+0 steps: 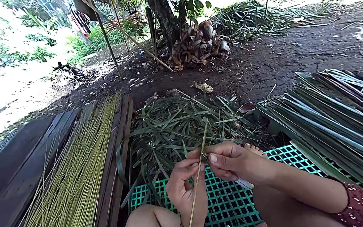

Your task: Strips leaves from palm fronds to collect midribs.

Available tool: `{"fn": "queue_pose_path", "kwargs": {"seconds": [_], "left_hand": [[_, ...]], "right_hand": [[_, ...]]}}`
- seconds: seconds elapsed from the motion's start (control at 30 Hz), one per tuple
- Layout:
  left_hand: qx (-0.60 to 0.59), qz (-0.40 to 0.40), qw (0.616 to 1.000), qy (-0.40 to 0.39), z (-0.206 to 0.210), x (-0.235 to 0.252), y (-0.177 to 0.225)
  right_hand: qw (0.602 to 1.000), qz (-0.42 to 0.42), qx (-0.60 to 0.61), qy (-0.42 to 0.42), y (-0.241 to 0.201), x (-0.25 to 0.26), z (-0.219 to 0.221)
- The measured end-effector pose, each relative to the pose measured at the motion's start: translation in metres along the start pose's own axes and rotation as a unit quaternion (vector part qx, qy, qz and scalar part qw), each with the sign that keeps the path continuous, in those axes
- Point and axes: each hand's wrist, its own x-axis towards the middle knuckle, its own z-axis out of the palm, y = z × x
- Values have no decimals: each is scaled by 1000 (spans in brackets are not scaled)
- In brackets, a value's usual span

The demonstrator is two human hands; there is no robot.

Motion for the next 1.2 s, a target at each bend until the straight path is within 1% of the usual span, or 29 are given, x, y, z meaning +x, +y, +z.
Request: {"fn": "queue_pose_path", "kwargs": {"seconds": [0.07, 0.13, 0.2, 0.27, 0.37, 0.4, 0.43, 0.5, 0.6, 0.63, 0.7, 0.73, 0.77, 0.8, 0.83, 0.9, 0.93, 0.97, 1.0, 1.07, 1.1, 1.13, 1.2], "left_hand": [[19, 9, 1000, -14, 0, -2, 1], [46, 18, 998, -27, -3, -6, 1], [69, 41, 997, -10, -3, -8, 0], [75, 53, 996, 14, -1, -9, 0], [55, 39, 997, 30, 1, -8, 1], [46, 35, 998, 35, 2, -8, 2], [37, 31, 998, 35, 3, -7, 3], [19, 23, 999, 35, 4, -8, 5], [-11, 12, 999, 42, 5, -9, 4], [-22, 9, 999, 43, 4, -11, 3], [-30, 8, 999, 44, 1, -13, 3], [-26, 12, 999, 44, -3, -15, 3], [-17, 16, 999, 42, -8, -16, 3], [-6, 20, 999, 43, -11, -16, 1], [9, 24, 999, 46, -13, -16, -2], [47, 34, 997, 49, -13, -16, -8], [62, 45, 996, 43, -13, -16, -10], [78, 62, 995, 31, -12, -16, -12], [93, 85, 992, 14, -13, -15, -14], [114, 134, 984, -19, -15, -13, -16], [123, 154, 980, -31, -16, -11, -18], [133, 170, 976, -40, -19, -9, -18], [152, 194, 967, -61, -24, -7, -18]], "right_hand": [[1000, -6, -6, 23, -2, 0, 1], [997, -7, -5, 78, -3, 0, 1], [995, 0, 2, 103, -4, -1, -1], [997, 13, 4, 71, -3, -2, -2], [998, 51, -20, -32, -4, -3, 0], [997, 58, -26, -41, -5, -3, 1], [998, 53, -27, -33, -5, -2, 2], [999, 24, -25, 23, -4, -2, 2], [988, -21, -22, 148, -5, 2, -8], [979, -38, -15, 199, -6, 3, -15], [947, -65, 29, 312, -6, 6, -32], [928, -66, 57, 363, -6, 7, -40], [914, -58, 79, 393, -6, 7, -45], [917, -40, 87, 387, -4, 4, -46], [937, -13, 80, 339, -2, 0, -42], [984, 60, 49, 161, -2, -6, -29], [992, 88, 39, 82, -4, -5, -23], [993, 109, 34, 30, -6, -4, -16], [991, 128, 30, -1, -7, -3, -12], [988, 152, 21, -35, -7, -1, -7], [988, 150, 16, -27, -7, 0, -6], [990, 139, 6, 0, -8, 1, -6], [990, 101, -7, 95, -11, 4, -9]]}}
